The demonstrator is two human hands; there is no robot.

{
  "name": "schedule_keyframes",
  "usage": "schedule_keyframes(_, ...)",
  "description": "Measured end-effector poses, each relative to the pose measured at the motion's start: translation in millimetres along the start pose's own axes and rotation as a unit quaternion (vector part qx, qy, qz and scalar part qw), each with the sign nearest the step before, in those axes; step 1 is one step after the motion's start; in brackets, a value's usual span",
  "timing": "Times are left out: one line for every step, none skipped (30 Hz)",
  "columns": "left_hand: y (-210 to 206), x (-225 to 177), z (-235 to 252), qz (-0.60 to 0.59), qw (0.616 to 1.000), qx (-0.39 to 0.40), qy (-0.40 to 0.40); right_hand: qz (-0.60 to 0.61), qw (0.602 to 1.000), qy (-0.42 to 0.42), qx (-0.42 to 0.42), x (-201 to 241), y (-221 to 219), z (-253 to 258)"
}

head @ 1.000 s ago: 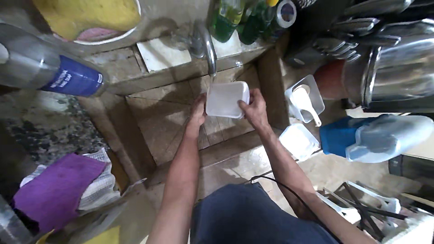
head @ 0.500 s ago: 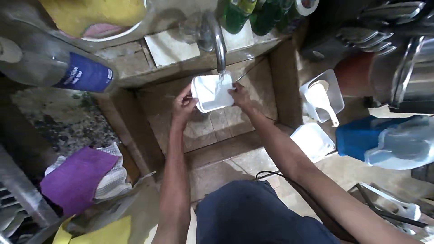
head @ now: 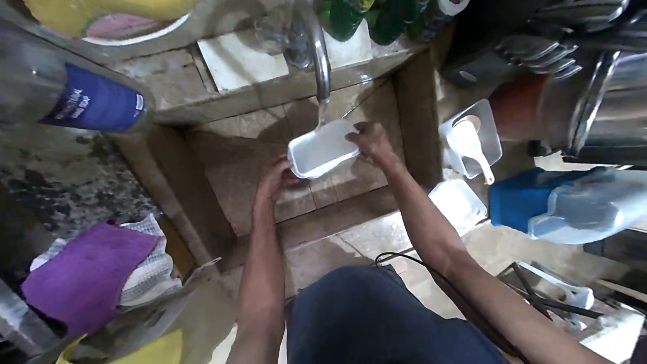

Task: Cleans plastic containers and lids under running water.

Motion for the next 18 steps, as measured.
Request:
schedule_keyframes(-12,14,7,0.006,1.000,0.013,0.023,-0.031,0.999,0.024,-0.020,8,15,-6)
schedule_keyframes(-26,24,13,0.005,0.999,0.026,0.042,-0.053,0.996,0.059,-0.038,19,27,-12)
schedule_keyframes(-38,34,21,0.002,0.998,0.035,0.056,-0.067,0.991,0.099,-0.053,31,35,-19)
schedule_keyframes(-48,40,29,-0.004,0.997,0.044,0.063,-0.082,0.985,0.140,-0.064,42,40,-26)
schedule_keyframes(-58,39,34,-0.009,0.997,0.045,0.058,-0.102,0.977,0.177,-0.070,51,43,-34)
schedule_keyframes(-62,34,38,-0.018,0.998,0.039,0.038,-0.127,0.967,0.204,-0.079,58,44,-39)
schedule_keyframes(-62,26,43,-0.024,0.999,0.020,0.003,-0.154,0.959,0.221,-0.091,62,44,-42)
schedule_keyframes(-56,17,47,-0.032,0.999,-0.005,-0.037,-0.178,0.953,0.224,-0.103,62,45,-41)
schedule_keyframes(-46,8,49,-0.028,0.996,-0.027,-0.077,-0.198,0.949,0.217,-0.114,59,46,-37)
schedule_keyframes(-33,-5,47,-0.008,0.991,-0.052,-0.122,-0.209,0.948,0.207,-0.119,53,44,-29)
schedule_keyframes(-22,-22,39,0.033,0.982,-0.074,-0.171,-0.206,0.951,0.198,-0.117,46,40,-18)
schedule_keyframes(-11,-40,28,0.086,0.966,-0.092,-0.227,-0.181,0.958,0.194,-0.111,38,32,-6)
schedule_keyframes(-3,-57,14,0.136,0.944,-0.105,-0.283,-0.139,0.966,0.194,-0.104,31,21,4)
schedule_keyframes(1,-72,-1,0.181,0.925,-0.110,-0.317,-0.091,0.972,0.197,-0.095,27,8,13)
schedule_keyframes(4,-84,-17,0.216,0.913,-0.114,-0.328,-0.041,0.975,0.202,-0.085,26,-6,20)
schedule_keyframes(8,-94,-31,0.244,0.905,-0.119,-0.327,0.007,0.975,0.209,-0.070,27,-22,27)
schedule_keyframes(11,-103,-45,0.274,0.897,-0.124,-0.325,0.055,0.974,0.216,-0.052,29,-40,32)
schedule_keyframes(15,-110,-57,0.304,0.886,-0.127,-0.326,0.099,0.971,0.214,-0.033,32,-59,36)
Point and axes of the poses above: each hand's wrist, its own z-axis towards the middle knuckle, its own y-axis out of the back of the hand, x = y × z, the point moved 9 cm from there along z, towards the middle knuckle, and after that the axes turned 6 degrees about -z, right-handed, at the moved point
